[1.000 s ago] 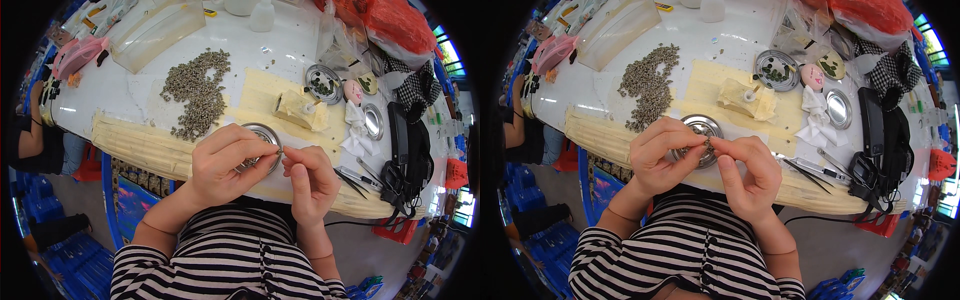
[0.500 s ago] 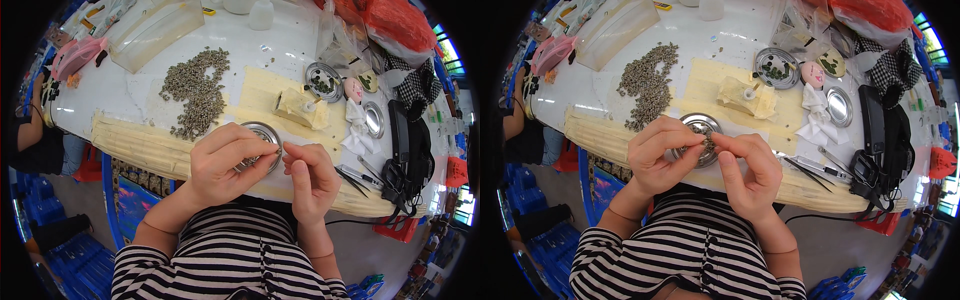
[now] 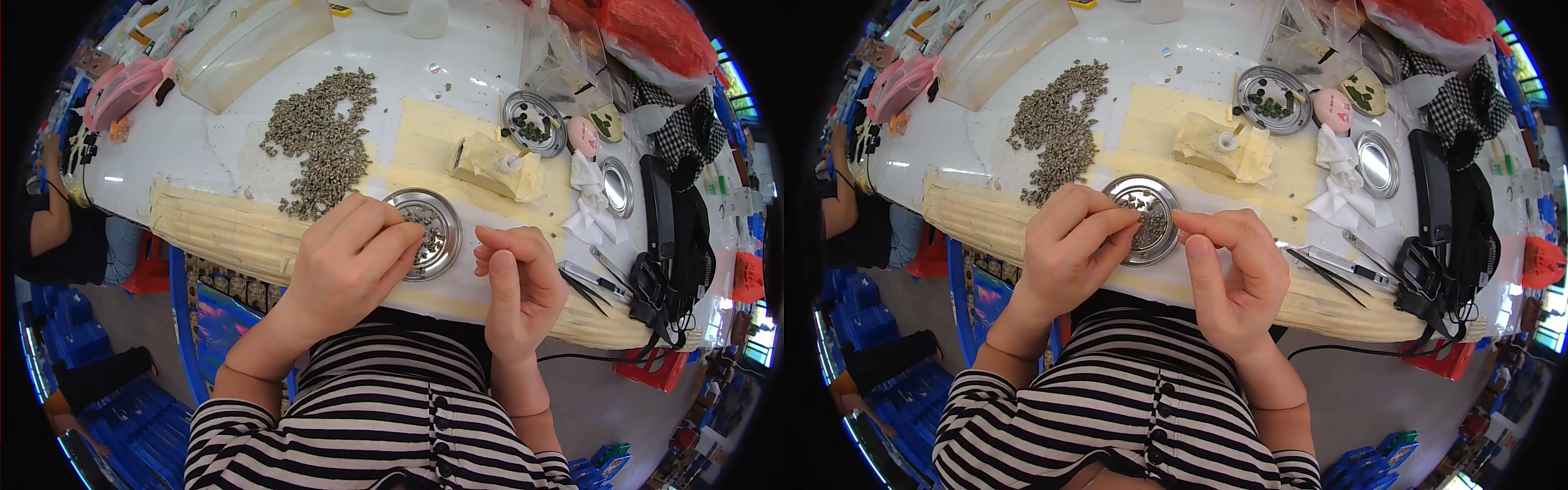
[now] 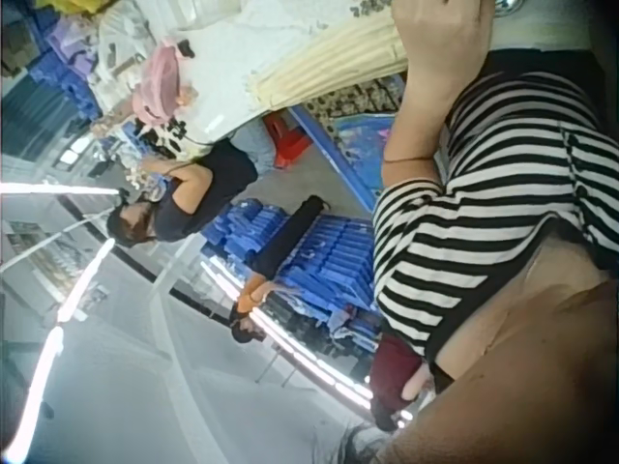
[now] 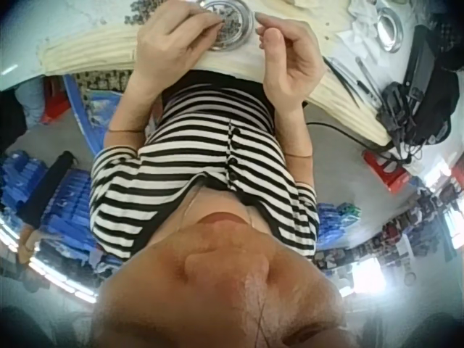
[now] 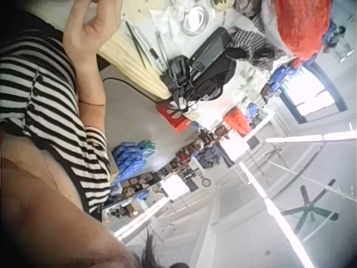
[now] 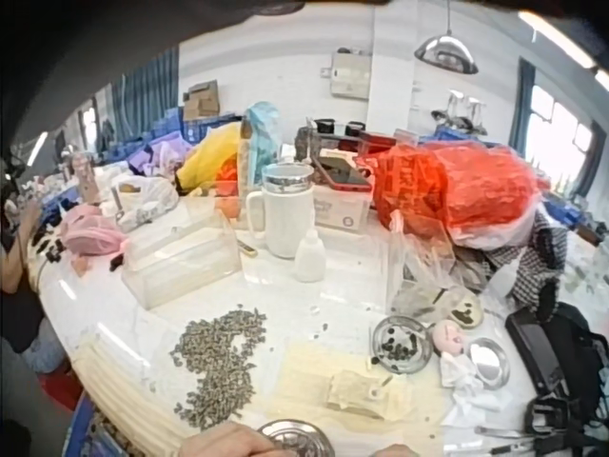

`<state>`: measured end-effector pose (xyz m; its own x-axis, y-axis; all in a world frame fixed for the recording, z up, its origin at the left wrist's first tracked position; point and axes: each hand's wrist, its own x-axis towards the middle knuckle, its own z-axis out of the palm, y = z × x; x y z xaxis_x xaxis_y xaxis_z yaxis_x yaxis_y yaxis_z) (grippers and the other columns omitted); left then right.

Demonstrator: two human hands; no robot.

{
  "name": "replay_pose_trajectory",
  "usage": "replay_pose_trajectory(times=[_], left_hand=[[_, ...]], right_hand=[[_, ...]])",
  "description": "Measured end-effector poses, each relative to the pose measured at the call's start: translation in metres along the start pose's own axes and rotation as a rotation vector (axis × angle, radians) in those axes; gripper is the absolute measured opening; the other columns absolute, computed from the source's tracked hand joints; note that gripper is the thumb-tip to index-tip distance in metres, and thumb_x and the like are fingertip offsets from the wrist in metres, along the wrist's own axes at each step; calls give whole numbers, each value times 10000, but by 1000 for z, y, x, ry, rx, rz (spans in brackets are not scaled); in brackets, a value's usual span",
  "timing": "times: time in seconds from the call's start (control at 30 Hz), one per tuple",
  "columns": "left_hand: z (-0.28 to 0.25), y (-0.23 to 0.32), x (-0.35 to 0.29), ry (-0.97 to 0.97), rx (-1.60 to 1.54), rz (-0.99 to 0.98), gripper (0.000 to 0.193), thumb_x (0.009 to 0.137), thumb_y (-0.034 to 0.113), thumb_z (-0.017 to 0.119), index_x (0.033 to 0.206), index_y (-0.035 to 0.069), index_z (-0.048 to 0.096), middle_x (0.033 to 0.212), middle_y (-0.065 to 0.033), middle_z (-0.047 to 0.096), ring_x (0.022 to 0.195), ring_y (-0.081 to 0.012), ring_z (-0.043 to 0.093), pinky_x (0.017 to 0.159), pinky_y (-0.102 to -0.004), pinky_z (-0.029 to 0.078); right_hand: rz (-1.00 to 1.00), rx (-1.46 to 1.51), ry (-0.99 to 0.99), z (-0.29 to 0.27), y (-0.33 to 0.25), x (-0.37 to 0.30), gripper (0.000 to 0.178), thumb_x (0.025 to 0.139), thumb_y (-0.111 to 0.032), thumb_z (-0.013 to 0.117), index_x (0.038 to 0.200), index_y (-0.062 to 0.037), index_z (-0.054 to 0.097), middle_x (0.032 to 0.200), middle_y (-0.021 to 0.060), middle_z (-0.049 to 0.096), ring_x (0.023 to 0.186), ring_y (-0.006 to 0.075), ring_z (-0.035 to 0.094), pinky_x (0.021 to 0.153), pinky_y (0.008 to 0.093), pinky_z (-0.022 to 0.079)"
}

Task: The person assembles small metal and plastic parts by hand on a work table, picking up individual components from a container and fitting them together.

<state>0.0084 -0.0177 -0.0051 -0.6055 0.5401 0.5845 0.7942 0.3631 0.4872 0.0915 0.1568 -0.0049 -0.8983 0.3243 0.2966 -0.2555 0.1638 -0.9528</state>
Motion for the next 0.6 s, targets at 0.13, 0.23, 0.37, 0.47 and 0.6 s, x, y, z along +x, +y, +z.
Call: replay_pose_trajectory(times=[0.13, 0.23, 0.37, 0.47, 0.6], left_hand=[[-3, 1, 1, -24, 11, 25, 248, 674, -50, 798, 897, 23, 716, 790, -60, 617, 699, -222, 579, 582, -314, 463], [-6, 0, 0, 21, 20, -5, 246, 682, -58, 788, 903, 21, 717, 802, -67, 618, 713, -227, 579, 602, -316, 466], [-14, -4, 2, 60, 28, -50, 250, 705, -77, 766, 937, 5, 729, 821, -75, 623, 722, -217, 584, 631, -302, 469], [-19, -3, 0, 116, 16, -108, 247, 716, -73, 763, 948, 8, 736, 822, -75, 624, 731, -212, 589, 635, -298, 469], [-24, -4, 0, 231, 28, -138, 234, 729, -47, 777, 948, 29, 746, 825, -74, 637, 727, -204, 597, 625, -294, 470]], right_hand=[[-53, -12, -28, -2, -2, 0, 166, 929, -45, 627, 1046, 39, 709, 882, 101, 683, 791, 173, 614, 723, 274, 474], [-90, 140, -147, -7, -25, -1, 239, 954, -136, 611, 1066, 55, 702, 892, 111, 687, 798, 198, 622, 718, 295, 481], [-221, 755, -313, -2, -59, -23, 488, 1011, -362, 492, 1089, 69, 706, 1028, 183, 712, 893, 321, 649, 788, 377, 527], [-92, 1005, -401, 1, -98, -36, 577, 1011, -478, 462, 1146, 28, 705, 1148, 198, 695, 976, 395, 628, 759, 408, 564], [-400, 1159, -373, 38, -85, -37, 728, 1019, -561, 362, 1154, 77, 685, 1185, 274, 663, 1049, 523, 584, 825, 496, 575]])
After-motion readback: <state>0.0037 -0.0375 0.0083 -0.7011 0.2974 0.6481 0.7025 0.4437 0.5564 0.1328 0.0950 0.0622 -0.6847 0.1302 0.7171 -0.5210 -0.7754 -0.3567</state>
